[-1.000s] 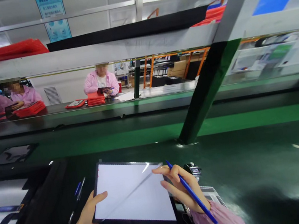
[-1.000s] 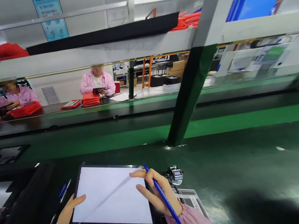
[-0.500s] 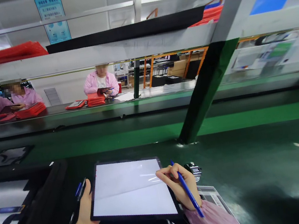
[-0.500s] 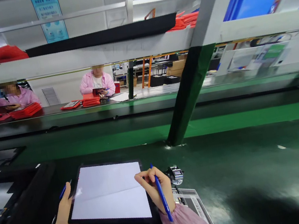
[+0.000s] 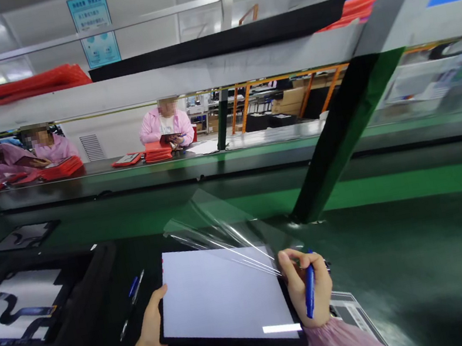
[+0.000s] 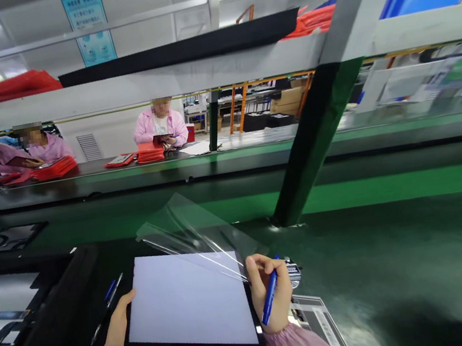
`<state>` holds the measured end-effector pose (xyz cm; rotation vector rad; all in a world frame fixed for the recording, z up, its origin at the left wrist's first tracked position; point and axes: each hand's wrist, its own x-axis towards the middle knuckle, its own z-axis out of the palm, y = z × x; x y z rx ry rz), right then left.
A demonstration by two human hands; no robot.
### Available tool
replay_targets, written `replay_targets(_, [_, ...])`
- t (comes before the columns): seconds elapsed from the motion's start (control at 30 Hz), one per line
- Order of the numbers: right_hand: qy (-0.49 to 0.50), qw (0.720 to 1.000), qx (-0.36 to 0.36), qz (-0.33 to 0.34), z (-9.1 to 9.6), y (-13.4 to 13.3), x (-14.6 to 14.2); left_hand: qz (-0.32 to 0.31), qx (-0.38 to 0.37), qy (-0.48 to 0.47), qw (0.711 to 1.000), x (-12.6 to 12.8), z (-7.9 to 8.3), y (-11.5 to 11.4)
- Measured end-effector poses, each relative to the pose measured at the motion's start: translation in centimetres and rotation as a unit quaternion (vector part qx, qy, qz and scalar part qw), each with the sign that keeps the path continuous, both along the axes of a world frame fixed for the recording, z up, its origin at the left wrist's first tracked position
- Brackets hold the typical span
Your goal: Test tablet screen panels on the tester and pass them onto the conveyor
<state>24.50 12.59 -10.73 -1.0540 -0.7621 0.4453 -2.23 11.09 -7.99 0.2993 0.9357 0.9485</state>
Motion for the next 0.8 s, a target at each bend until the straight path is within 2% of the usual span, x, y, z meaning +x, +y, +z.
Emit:
replay_targets(0.17, [0.008, 1.0, -0.001, -0.005, 0.38, -0.13, -0.08, -0.003, 0.046, -0.032, 0.998, 0.09, -0.22, 0.01])
replay_targets(0.57, [-0.003, 1.0, 0.022, -0.003, 0.66, -0.32, -0.06, -0.011, 0.052, -0.037, 0.998, 0.04, -0.59, -0.02])
replay_targets(0.67, [-0.017, 0.999, 0.041, 0.017, 0.93, -0.57, -0.15, -0.01, 0.056, -0.024, 0.998, 0.04, -0.49, 0.04])
replay_targets(0.8, [-0.019, 0.993, 0.074, 0.095, 0.98, -0.67, -0.02, -0.004, 0.053, -0.022, 0.998, -0.11, -0.52, 0.22])
